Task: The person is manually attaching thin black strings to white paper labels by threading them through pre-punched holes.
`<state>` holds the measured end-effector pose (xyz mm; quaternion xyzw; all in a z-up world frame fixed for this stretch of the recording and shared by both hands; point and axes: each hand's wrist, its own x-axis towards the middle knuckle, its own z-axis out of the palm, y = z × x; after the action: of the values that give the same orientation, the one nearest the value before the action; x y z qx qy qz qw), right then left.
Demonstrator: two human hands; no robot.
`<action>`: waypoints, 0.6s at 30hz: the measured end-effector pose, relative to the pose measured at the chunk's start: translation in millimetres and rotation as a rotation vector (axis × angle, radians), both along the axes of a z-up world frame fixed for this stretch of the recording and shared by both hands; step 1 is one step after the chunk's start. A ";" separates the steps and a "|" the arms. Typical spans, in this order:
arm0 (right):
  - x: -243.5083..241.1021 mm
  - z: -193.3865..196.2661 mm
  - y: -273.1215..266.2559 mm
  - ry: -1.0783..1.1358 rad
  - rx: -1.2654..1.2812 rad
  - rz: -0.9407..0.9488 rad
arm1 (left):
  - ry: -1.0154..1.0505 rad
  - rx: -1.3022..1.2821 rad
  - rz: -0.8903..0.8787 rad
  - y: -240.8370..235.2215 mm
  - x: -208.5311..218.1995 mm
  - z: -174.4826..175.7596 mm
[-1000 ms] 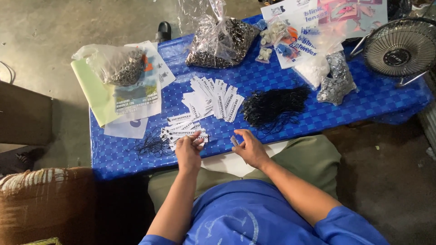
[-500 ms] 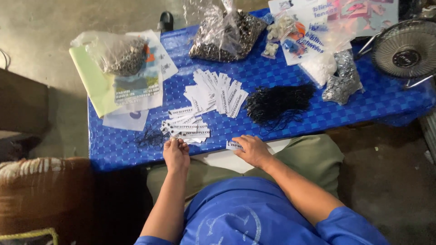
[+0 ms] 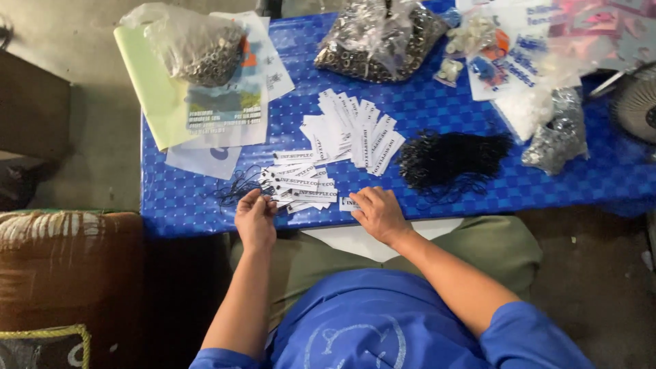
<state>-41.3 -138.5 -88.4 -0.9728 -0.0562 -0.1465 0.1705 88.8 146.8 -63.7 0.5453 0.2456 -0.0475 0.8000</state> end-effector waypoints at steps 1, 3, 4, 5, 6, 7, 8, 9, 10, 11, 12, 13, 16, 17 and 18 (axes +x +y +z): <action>9.2 -1.0 5.0 0.003 0.001 0.010 | 0.003 0.001 0.010 6.7 4.4 -1.6; 26.5 -3.0 15.2 -0.021 -0.013 0.025 | -0.020 0.068 0.022 19.9 12.6 -4.3; 35.9 -0.1 21.1 -0.018 -0.011 0.034 | -0.017 0.069 0.030 28.0 16.9 -6.6; 45.4 3.0 26.8 -0.022 -0.018 0.039 | -0.028 0.080 0.035 35.3 22.7 -8.5; 54.4 6.1 32.1 -0.025 -0.025 0.045 | -0.038 0.091 0.040 42.3 27.9 -10.2; 62.7 8.8 37.5 -0.022 -0.023 0.049 | -0.035 0.093 0.044 45.1 31.5 -1.6; 70.6 11.8 42.7 -0.019 -0.009 0.048 | -0.043 0.107 0.082 47.5 34.8 7.2; 82.3 15.2 46.8 -0.022 0.003 0.046 | -0.058 0.119 0.120 48.8 41.8 16.9; 92.9 13.4 50.9 -0.026 0.005 0.050 | -0.061 0.121 0.124 52.7 48.1 18.9; 101.7 11.7 55.6 -0.060 0.002 0.048 | -0.066 0.139 0.122 56.9 53.2 20.8; 110.2 9.8 60.1 -0.094 0.000 0.046 | -0.071 0.158 0.120 61.0 58.0 22.7; 113.6 14.3 62.8 -0.094 0.002 0.046 | -0.071 0.159 0.120 65.5 61.9 20.9; 115.0 18.1 65.2 -0.086 0.069 0.073 | -0.069 0.200 0.148 77.8 67.1 9.8; 112.7 13.9 61.1 -0.124 0.111 0.076 | -0.038 0.275 0.117 80.3 66.6 3.1; 110.4 9.6 56.8 -0.163 0.153 0.080 | -0.007 0.350 0.085 82.6 66.0 -3.6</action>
<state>69.1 -81.7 -78.8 -0.9388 -0.0974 -0.2218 0.2451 154.8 229.4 -67.3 0.6654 0.2702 0.0316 0.6952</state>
